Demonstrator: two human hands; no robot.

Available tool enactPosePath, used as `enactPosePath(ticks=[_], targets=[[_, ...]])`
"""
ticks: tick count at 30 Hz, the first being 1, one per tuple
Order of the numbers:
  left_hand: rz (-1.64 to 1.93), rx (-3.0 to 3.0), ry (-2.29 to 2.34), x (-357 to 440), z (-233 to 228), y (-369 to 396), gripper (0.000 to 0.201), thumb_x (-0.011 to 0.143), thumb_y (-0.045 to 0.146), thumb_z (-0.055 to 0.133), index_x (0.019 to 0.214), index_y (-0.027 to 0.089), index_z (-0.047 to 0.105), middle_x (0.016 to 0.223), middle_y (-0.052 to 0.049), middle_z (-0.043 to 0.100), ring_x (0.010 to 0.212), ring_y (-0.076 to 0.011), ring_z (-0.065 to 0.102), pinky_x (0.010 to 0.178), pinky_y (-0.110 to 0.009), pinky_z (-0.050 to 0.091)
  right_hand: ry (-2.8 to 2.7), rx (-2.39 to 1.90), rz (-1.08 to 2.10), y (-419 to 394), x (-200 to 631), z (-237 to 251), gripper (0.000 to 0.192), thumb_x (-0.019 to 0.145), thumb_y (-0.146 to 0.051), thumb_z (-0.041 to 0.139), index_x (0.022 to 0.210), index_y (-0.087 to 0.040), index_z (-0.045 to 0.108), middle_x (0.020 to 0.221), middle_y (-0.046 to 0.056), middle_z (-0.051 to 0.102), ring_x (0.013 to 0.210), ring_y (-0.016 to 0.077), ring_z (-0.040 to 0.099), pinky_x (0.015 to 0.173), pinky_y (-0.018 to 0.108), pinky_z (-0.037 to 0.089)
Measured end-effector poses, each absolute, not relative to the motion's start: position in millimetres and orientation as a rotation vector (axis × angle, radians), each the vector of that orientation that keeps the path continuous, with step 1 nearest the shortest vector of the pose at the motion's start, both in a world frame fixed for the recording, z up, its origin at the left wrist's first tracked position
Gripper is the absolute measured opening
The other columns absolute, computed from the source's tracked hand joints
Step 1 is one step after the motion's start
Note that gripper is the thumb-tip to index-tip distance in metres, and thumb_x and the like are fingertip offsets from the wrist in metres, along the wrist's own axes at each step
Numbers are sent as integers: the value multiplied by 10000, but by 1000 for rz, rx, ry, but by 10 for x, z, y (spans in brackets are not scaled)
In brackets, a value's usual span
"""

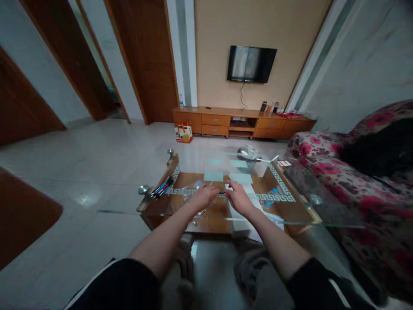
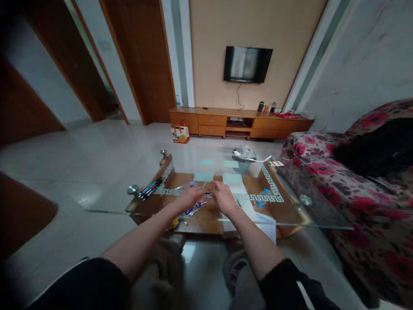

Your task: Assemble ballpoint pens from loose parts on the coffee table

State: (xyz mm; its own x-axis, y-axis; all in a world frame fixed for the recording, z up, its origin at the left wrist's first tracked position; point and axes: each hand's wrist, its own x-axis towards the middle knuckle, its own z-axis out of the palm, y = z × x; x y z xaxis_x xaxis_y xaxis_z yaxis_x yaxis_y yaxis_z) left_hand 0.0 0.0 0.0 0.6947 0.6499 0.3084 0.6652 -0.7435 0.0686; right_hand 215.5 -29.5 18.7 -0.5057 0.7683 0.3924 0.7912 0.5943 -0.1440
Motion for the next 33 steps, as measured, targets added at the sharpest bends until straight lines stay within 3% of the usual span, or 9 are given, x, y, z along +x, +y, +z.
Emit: enactPosePath(ticks=[12, 21, 28, 33], targets=[[-585, -2901, -1183, 15, 16, -15, 145, 949, 187, 527, 1021, 196, 652, 944, -56, 696, 834, -176, 644, 713, -255, 452, -2435, -1224, -98, -277, 2175, 193, 242, 992, -236, 488, 1060, -204, 717, 1338, 109, 546, 1039, 244, 563, 915, 393, 441], [-491, -2919, -1343, 6, -17, -38, 232, 1009, 329, 445, 1027, 208, 643, 898, -47, 696, 783, -169, 652, 655, -248, 422, -2472, -1215, -165, -249, 2191, 169, 191, 980, -236, 518, 1004, -206, 705, 1281, 100, 573, 1042, 240, 578, 899, 373, 456], [-539, -2934, -1219, -2, 6, -70, 210, 1004, 334, 467, 1080, 211, 618, 995, -56, 672, 877, -183, 636, 740, -270, 445, -2411, -1268, -122, -268, 2211, 153, 123, 929, -217, 594, 1036, -215, 653, 1340, 100, 513, 1008, 231, 598, 902, 388, 484], [-589, -2879, -1120, -2, 28, -67, 181, 981, 315, 518, 1076, 205, 626, 1006, -63, 660, 946, -201, 613, 840, -316, 444, -2386, -1253, -71, -360, 2192, 239, 320, 938, -363, 601, 1218, -213, 565, 1390, 125, 457, 1138, 252, 560, 946, 408, 484]])
